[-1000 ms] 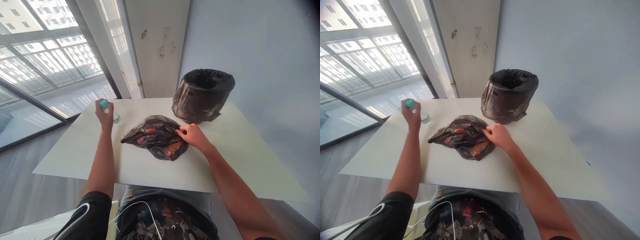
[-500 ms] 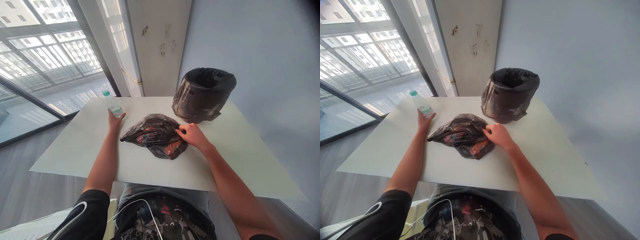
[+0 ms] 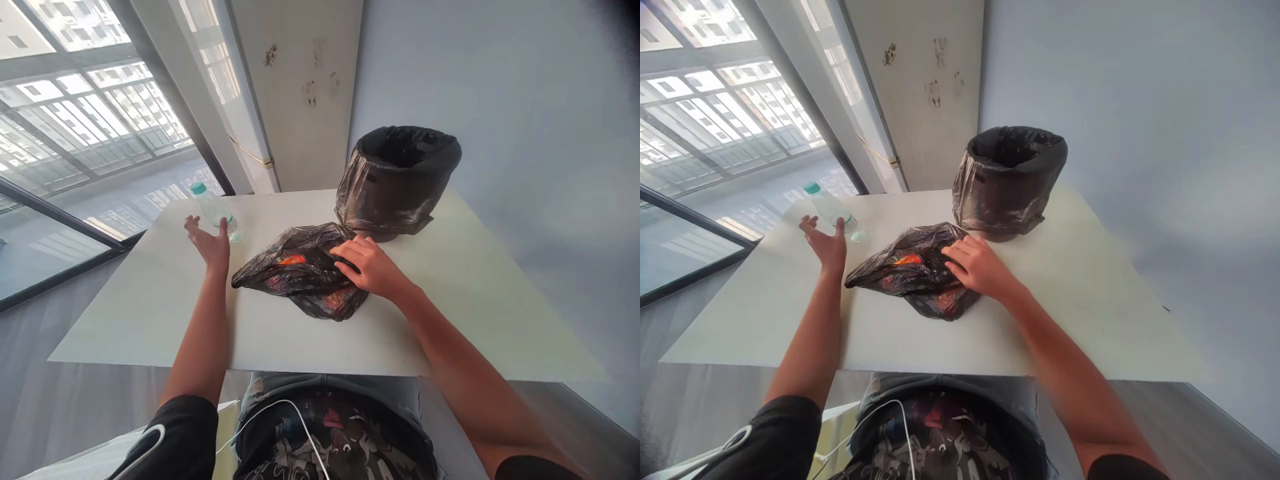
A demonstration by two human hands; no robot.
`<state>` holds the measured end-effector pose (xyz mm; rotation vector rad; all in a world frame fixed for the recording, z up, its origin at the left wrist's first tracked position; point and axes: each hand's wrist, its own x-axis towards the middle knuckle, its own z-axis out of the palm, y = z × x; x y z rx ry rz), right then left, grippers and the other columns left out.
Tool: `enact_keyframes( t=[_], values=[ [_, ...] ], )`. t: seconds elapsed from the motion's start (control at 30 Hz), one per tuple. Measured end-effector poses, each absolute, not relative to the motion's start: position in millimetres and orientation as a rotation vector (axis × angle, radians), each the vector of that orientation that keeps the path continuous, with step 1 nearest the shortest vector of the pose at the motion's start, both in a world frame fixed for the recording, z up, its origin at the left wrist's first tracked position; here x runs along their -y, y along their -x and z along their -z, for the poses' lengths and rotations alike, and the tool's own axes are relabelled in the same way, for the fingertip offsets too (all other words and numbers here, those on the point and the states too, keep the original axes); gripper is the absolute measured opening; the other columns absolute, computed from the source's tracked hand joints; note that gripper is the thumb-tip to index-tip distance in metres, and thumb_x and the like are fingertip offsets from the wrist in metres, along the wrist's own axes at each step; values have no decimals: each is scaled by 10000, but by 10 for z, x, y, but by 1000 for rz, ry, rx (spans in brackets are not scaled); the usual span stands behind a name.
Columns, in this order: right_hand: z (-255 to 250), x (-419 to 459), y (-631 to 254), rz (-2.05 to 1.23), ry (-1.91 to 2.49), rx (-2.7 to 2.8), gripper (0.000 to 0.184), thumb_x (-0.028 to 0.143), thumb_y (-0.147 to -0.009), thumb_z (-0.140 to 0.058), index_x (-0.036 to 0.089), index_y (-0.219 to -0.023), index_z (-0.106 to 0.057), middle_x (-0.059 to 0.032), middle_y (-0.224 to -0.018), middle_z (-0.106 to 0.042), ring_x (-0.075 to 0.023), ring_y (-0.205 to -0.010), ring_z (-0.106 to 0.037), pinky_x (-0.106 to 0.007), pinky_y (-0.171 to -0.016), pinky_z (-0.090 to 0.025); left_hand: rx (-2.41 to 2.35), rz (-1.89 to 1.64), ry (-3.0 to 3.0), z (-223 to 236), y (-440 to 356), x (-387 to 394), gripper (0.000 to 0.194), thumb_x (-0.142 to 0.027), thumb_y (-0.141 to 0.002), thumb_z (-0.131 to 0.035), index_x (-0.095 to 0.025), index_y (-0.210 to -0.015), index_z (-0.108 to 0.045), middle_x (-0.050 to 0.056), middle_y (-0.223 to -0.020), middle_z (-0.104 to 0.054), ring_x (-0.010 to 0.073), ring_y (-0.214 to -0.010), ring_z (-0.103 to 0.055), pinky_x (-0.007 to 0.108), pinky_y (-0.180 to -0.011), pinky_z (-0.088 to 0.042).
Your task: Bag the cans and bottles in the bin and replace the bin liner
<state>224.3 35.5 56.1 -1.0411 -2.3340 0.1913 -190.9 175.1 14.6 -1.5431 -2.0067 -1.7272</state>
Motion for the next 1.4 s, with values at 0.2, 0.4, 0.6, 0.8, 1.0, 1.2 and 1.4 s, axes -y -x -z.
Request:
enact_keyframes(
  t=[0.2, 0.4, 0.6, 0.8, 1.0, 1.2, 1.4],
  values=[
    [-453, -392, -2227, -259, 966, 2401, 271, 233, -1114, -481, 190, -1222, -725, -109, -1139, -752, -240, -1007, -697, -394, -911, -474, 1412, 1782, 1796, -675, 1329, -1310, 116, -271, -1019, -622, -215, -1113, -582, 135, -1133, -619, 320, -1187, -586, 561, -1060, -517],
    [-556, -375, -2421, -527, 1001, 2280, 250, 299, -1100, -533, 250, -1164, -769, -64, -1078, -775, -213, -936, -702, -353, -865, -521, 1100, 1231, 2809, -648, 615, -848, 130, -294, -1040, -608, -265, -1041, -735, 16, -900, -754, 177, -766, -692, 328, -721, -540],
    [-669, -433, -2662, -753, 1093, 2428, 396, 220, -933, -692, 287, -1319, -754, -43, -1212, -767, -219, -1001, -723, -330, -881, -538, 1150, 622, 3226, -546, 418, -825, 189, -304, -1048, -610, -229, -1045, -783, 61, -982, -774, 224, -871, -718, 342, -715, -515],
    [-569, -418, -2521, -696, 1173, 2698, 700, 81, -728, -716, 362, -1369, -703, -4, -1466, -664, -190, -902, -716, -292, -707, -500, 872, 483, 3390, -606, 471, -815, 239, -332, -997, -733, -254, -1220, -767, 58, -1128, -778, 257, -1006, -700, 387, -839, -552],
    [-684, -430, -2528, -759, 1102, 2355, 596, 150, -771, -719, 269, -1354, -686, -61, -1310, -733, -274, -1153, -702, -361, -1003, -523, 799, 610, 3468, -609, 488, -780, 637, -141, -989, -612, -306, -1599, -531, 119, -1402, -702, 301, -1259, -666, 494, -1099, -529],
    [-680, -404, -2419, -811, 1177, 2169, 577, 249, -814, -759, 258, -1380, -648, -63, -1274, -753, -270, -1069, -715, -355, -929, -536, 871, 1306, 3443, -662, 484, -747, 637, -384, -984, -756, -348, -1575, -521, 112, -1512, -646, 320, -1352, -658, 486, -1140, -546],
    [-543, -457, -2452, -821, 1310, 2294, 557, 287, -841, -792, 263, -1376, -639, -38, -1100, -763, -187, -811, -646, -293, -720, -470, 1152, 2209, 2914, -621, 584, -899, 680, -709, -904, -749, -338, -1441, -559, 121, -1426, -637, 355, -1307, -672, 501, -1049, -593]
  ],
)
